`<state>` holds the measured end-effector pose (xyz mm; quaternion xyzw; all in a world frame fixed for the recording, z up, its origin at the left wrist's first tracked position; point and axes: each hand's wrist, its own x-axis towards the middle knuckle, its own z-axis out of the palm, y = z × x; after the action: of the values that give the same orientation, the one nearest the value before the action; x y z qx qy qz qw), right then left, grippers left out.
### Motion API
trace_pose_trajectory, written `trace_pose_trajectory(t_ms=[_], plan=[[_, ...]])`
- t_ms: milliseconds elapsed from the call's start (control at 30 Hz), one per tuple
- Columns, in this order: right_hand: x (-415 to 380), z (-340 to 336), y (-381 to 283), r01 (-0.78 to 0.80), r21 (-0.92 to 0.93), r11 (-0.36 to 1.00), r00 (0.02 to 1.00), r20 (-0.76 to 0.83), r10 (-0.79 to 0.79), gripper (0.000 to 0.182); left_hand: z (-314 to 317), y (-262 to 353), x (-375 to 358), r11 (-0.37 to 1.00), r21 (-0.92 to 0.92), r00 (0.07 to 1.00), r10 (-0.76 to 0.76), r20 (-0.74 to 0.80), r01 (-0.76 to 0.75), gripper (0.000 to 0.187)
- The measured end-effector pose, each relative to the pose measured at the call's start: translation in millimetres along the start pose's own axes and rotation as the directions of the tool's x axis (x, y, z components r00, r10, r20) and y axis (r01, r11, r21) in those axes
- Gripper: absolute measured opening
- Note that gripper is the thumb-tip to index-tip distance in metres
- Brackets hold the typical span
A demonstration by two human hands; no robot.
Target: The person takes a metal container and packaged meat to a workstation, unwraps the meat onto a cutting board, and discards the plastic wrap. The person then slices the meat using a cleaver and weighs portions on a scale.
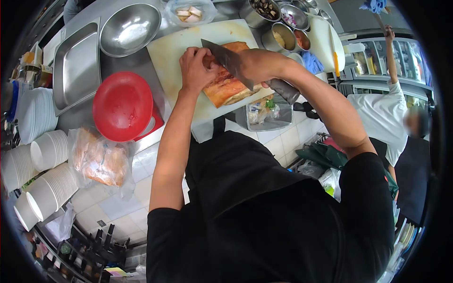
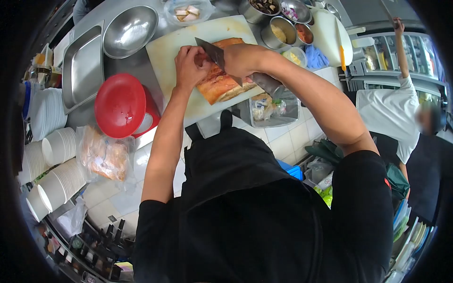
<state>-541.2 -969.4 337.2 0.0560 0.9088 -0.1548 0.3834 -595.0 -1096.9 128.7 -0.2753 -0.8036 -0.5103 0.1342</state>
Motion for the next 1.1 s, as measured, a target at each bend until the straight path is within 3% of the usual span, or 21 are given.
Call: trace_pose_trajectory(t_ms=[133, 333, 400, 433, 467, 533, 600, 700, 733, 800, 833, 967, 1033, 1100], plan=[[39, 3, 5, 0.041, -0.042, 0.998, 0.995, 0.092, -0.037, 0.024, -2, 1, 0, 0.999, -0.003, 0.998, -0.040, 0.048, 0.040, 0.029], [58, 33, 17, -0.089, 0.073, 0.993, 0.995, -0.038, 0.092, 0.022, -3, 4, -2, 0.999, -0.008, 0.997, -0.047, 0.060, 0.048, 0.031], [61, 56, 22, -0.020, -0.006, 1.000, 0.958, -0.288, 0.017, 0.027, -5, 4, 0, 0.999, -0.012, 0.998, -0.044, 0.054, 0.045, 0.031], [66, 78, 28, 0.058, -0.071, 0.996, 0.861, -0.501, -0.086, 0.028, -6, 5, 0, 0.999, -0.013, 0.998, -0.036, 0.048, 0.037, 0.031], [69, 98, 28, 0.063, -0.082, 0.995, 0.864, -0.495, -0.096, 0.028, -7, 6, -1, 0.999, -0.015, 0.999, -0.032, 0.038, 0.033, 0.031], [70, 129, 23, -0.117, -0.010, 0.993, 0.808, -0.583, 0.089, 0.023, -9, 9, -6, 1.000, -0.002, 1.000, -0.016, 0.022, 0.016, 0.032], [70, 134, 30, -0.106, -0.052, 0.993, 0.801, -0.597, 0.054, 0.024, -9, 13, -4, 1.000, 0.006, 1.000, 0.022, 0.010, -0.022, 0.034], [76, 110, 37, 0.076, 0.023, 0.997, 0.838, -0.543, -0.051, 0.026, -7, 8, -4, 1.000, 0.002, 1.000, 0.021, -0.003, -0.021, 0.035], [80, 100, 41, 0.075, 0.032, 0.997, 0.833, -0.552, -0.045, 0.026, -6, 8, -4, 0.999, 0.002, 0.999, 0.034, 0.003, -0.034, 0.035], [84, 84, 40, 0.095, -0.070, 0.993, 0.901, -0.418, -0.115, 0.028, -3, 9, -1, 0.998, 0.060, 1.000, -0.027, -0.014, 0.028, 0.031], [66, 64, 22, 0.007, -0.005, 1.000, 0.962, -0.272, -0.008, 0.023, -2, 11, -2, 0.996, 0.086, 0.999, -0.032, -0.009, 0.033, 0.029], [49, 32, 1, -0.007, -0.009, 1.000, 0.982, -0.191, 0.005, 0.019, 0, 12, -6, 0.989, 0.148, 1.000, -0.010, -0.012, 0.011, 0.028], [35, 14, -13, -0.045, -0.116, 0.992, 0.999, -0.021, 0.042, 0.022, 1, 10, -10, 0.988, 0.153, 1.000, 0.002, -0.023, 0.001, 0.031], [23, 17, -8, -0.010, -0.126, 0.992, 0.999, 0.043, 0.016, 0.021, 1, 6, -14, 0.992, 0.124, 1.000, -0.009, -0.014, 0.010, 0.031]])
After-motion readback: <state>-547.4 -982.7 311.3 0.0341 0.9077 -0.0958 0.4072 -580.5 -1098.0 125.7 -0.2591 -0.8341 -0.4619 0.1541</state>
